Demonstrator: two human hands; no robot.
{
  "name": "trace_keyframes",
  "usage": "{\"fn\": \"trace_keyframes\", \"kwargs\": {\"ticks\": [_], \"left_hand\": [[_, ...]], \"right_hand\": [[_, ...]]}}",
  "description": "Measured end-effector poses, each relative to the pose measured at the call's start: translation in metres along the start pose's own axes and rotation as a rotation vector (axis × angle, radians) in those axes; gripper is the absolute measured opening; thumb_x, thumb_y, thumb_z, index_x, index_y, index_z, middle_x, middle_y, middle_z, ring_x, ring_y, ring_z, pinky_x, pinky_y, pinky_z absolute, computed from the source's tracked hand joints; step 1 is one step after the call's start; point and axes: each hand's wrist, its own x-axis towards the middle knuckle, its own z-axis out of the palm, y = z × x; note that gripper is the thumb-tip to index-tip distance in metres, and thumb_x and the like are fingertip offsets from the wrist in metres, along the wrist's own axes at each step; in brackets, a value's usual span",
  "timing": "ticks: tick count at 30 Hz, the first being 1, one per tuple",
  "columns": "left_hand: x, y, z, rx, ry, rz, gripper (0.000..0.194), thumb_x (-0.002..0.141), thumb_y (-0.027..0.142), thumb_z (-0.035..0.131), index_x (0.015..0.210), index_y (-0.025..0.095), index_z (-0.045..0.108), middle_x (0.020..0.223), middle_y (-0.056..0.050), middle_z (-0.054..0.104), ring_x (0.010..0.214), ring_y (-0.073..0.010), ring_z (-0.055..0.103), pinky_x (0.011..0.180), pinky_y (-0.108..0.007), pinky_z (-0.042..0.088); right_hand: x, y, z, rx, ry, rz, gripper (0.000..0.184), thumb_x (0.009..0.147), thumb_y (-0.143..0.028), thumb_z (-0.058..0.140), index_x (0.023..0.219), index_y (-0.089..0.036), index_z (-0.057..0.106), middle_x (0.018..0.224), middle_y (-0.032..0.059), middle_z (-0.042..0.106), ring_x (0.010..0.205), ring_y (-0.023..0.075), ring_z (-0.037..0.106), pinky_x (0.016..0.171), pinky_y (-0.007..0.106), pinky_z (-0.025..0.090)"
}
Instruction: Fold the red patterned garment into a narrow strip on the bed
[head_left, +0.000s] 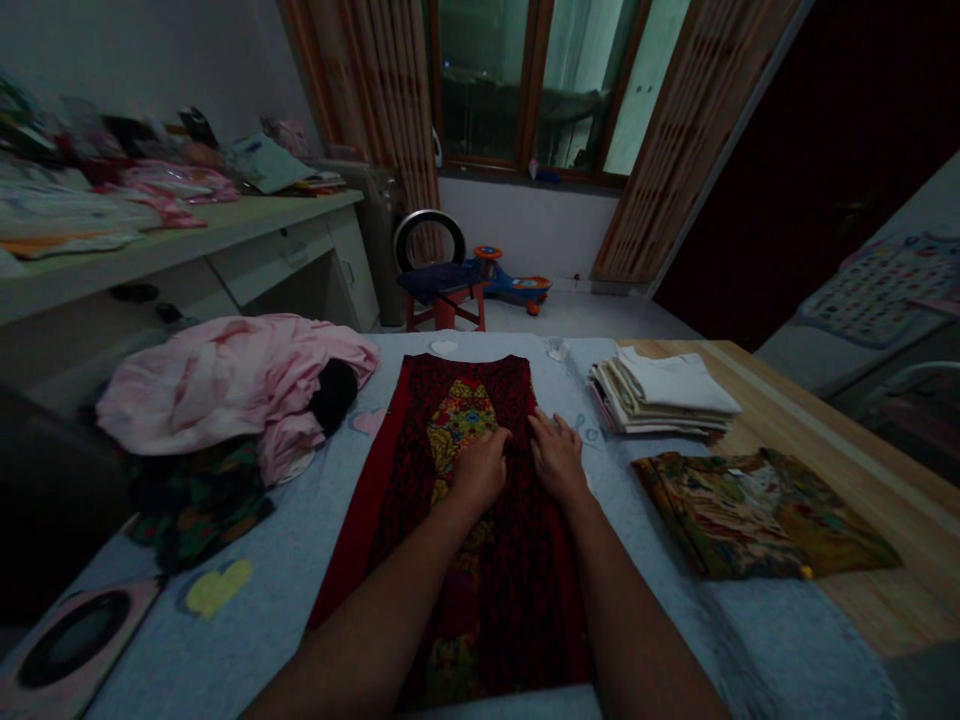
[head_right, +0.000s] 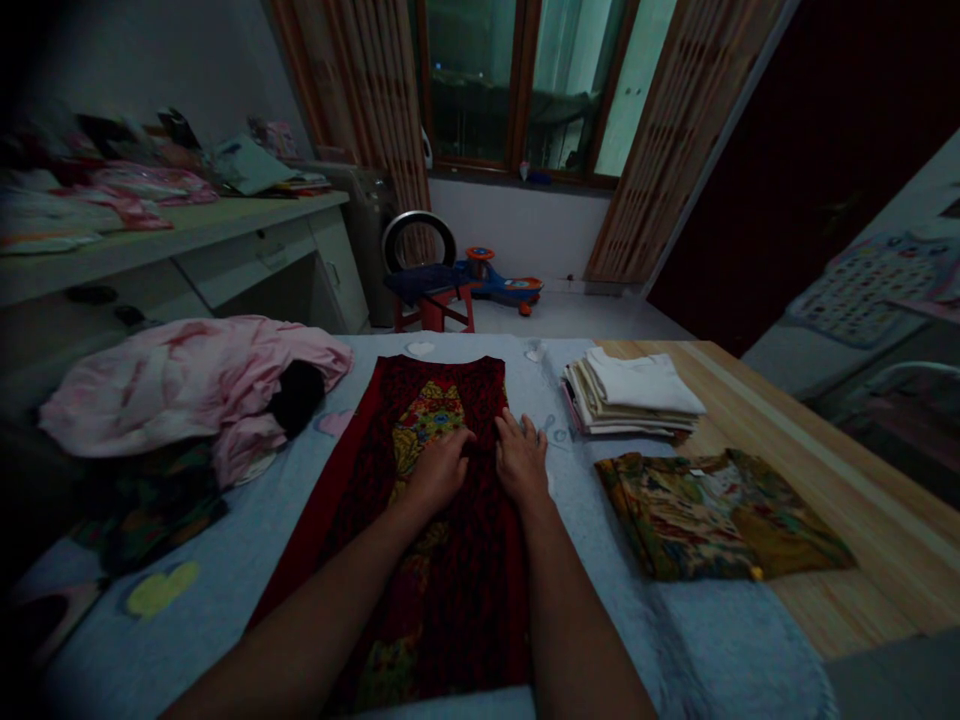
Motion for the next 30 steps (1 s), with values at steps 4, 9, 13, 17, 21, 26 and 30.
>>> {"fn": "trace_keyframes", "kwargs": {"ticks": [4,9,13,17,21,26,30], "left_hand": [[-0.003,0.003,0.002,0.158,-0.004,-0.011,0.039,0.091,0.014,0.043,0.128,0.028,0.049,0.124,-0.009,0.059,0.105,-0.0238,0.063,0.089,-0.033,0.047],[-0.005,0.006,0.000,0.217,-0.024,-0.034,0.037,0.092,0.019,0.044,0.128,0.025,0.047,0.118,-0.012,0.063,0.103,-0.0254,0.065,0.090,-0.035,0.046],[-0.007,0.008,-0.004,0.202,-0.074,-0.027,0.040,0.091,0.027,0.050,0.130,0.022,0.044,0.108,-0.012,0.069,0.103,-0.0273,0.066,0.091,-0.038,0.045],[-0.013,0.009,-0.012,0.141,-0.122,0.020,0.046,0.088,0.024,0.053,0.133,0.021,0.043,0.115,-0.012,0.067,0.109,-0.0270,0.064,0.095,-0.037,0.044],[-0.023,0.006,-0.023,0.052,-0.274,0.120,0.034,0.086,0.017,0.051,0.118,0.025,0.056,0.116,-0.007,0.066,0.112,-0.0233,0.060,0.097,-0.034,0.043],[-0.048,0.002,-0.031,-0.014,-0.381,0.214,0.021,0.085,0.020,0.051,0.103,0.022,0.063,0.104,-0.005,0.065,0.104,-0.0222,0.060,0.094,-0.034,0.045],[-0.072,0.007,-0.033,-0.010,-0.289,0.194,0.020,0.087,0.023,0.053,0.104,0.022,0.063,0.106,-0.006,0.062,0.107,-0.0220,0.058,0.096,-0.035,0.044]], "right_hand": [[0.000,-0.002,-0.001,0.016,-0.050,-0.007,0.046,0.096,-0.024,0.036,0.139,-0.030,0.048,0.152,0.0023,0.043,0.140,0.0295,0.032,0.111,0.060,0.019],[0.000,-0.006,-0.004,-0.006,-0.068,0.025,0.047,0.095,-0.027,0.040,0.142,-0.030,0.046,0.153,0.0033,0.040,0.141,0.0312,0.031,0.111,0.061,0.019],[0.000,-0.007,-0.004,-0.023,-0.071,0.034,0.047,0.096,-0.029,0.039,0.142,-0.027,0.046,0.155,0.0021,0.036,0.142,0.0338,0.028,0.112,0.060,0.018],[0.000,-0.005,-0.003,-0.042,-0.067,0.029,0.047,0.096,-0.031,0.038,0.143,-0.026,0.045,0.156,0.0029,0.036,0.141,0.0348,0.029,0.111,0.059,0.019],[0.001,-0.007,-0.004,-0.061,-0.082,0.043,0.047,0.098,-0.032,0.036,0.143,-0.026,0.044,0.156,0.0027,0.036,0.141,0.0330,0.029,0.112,0.057,0.019],[0.000,-0.011,-0.010,-0.064,-0.104,0.068,0.048,0.098,-0.034,0.035,0.144,-0.025,0.043,0.156,0.0014,0.034,0.141,0.0323,0.029,0.113,0.057,0.019],[0.000,-0.012,-0.011,-0.066,-0.107,0.074,0.048,0.097,-0.034,0.035,0.144,-0.026,0.043,0.156,0.0015,0.035,0.141,0.0313,0.029,0.113,0.057,0.019]]}}
